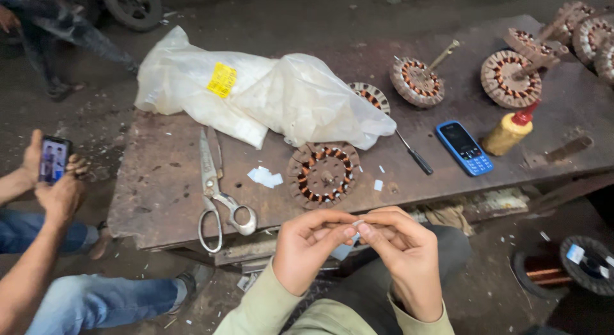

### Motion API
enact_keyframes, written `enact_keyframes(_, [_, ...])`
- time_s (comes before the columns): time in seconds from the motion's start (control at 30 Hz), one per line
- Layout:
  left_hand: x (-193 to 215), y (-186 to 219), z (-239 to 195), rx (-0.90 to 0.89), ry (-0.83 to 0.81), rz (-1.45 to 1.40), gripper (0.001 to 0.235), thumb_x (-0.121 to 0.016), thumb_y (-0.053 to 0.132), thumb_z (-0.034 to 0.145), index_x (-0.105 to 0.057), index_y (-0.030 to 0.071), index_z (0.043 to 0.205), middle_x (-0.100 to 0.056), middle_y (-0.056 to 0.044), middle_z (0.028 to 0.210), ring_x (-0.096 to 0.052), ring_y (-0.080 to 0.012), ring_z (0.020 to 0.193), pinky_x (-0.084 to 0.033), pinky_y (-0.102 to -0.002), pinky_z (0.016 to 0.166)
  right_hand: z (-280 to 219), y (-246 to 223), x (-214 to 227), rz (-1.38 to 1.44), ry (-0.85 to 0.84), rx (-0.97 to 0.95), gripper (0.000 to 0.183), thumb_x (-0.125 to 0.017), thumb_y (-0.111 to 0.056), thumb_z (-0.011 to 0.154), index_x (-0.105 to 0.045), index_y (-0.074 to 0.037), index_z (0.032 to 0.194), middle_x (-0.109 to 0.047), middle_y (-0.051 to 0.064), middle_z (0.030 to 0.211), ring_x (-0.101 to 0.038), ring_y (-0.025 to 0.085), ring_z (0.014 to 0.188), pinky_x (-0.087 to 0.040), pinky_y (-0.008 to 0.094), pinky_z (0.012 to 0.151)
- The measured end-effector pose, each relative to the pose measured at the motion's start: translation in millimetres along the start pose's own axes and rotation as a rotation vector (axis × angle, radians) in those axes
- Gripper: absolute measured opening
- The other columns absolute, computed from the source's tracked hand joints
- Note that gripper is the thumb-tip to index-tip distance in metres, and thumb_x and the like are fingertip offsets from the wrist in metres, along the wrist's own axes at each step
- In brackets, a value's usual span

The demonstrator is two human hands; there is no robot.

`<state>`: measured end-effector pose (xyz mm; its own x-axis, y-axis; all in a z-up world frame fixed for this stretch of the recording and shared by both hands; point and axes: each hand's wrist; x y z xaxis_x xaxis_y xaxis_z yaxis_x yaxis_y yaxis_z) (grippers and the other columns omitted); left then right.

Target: The person inserts small white insulating paper pieces into the slots of a motor stator core. They use a screwdriver to press the paper into place and adjust the copper windings. The person handles the stator core and paper pieces by hand throughout the process.

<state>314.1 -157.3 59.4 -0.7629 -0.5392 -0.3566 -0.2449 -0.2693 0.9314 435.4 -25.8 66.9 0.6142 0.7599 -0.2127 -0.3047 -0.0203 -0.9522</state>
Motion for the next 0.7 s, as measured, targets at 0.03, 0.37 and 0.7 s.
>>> enact_keyframes(0.03, [0.1,0.4,0.3,0.008,-0.009,-0.004,0.021,-0.072,0.001,0.092,-0.073,-0.007,0.112,-0.077,-0.01,0.102,-0.072,-0.0128,0.092,-0.058,-0.028,0.082,-0.7,-2.5,1.3,-0.01,-0.004,-0.013,0.014,-0.072,0.005,0.088,-0.074,0.01,0.101,-0.071,0.01,0.098,-0.07,0.015,0.083,-0.057,0.027,0.073])
enact_keyframes(0.37, [-9.1,8.7,2.3,-0.069,0.029,0.19,0.015,-0.074,0.002,0.09,-0.075,-0.008,0.102,-0.078,-0.012,0.096,-0.075,-0.0132,0.084,-0.062,-0.027,0.076,-10.1,-11.2,-4.4,-0.089,0.032,-0.023,0.015,-0.071,0.007,0.089,-0.075,0.01,0.103,-0.069,0.01,0.095,-0.072,0.014,0.08,-0.057,0.024,0.07])
enact_keyframes(0.7, [-16.2,10.2,8.9,-0.229,0.103,0.352,0.017,-0.071,0.002,0.094,-0.066,-0.006,0.107,-0.072,-0.007,0.098,-0.07,-0.0117,0.084,-0.058,-0.026,0.072,-6.5,-9.2,-13.4,0.096,0.02,-0.098,0.022,-0.068,0.008,0.091,-0.071,0.011,0.112,-0.071,0.013,0.104,-0.069,0.015,0.088,-0.057,0.027,0.079])
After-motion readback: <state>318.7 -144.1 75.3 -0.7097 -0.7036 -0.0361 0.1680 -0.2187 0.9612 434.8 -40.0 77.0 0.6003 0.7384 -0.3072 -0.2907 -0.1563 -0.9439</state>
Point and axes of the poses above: each hand's wrist, its own z-axis towards the middle knuckle, its own x-axis out of the back of the hand, y = z × x
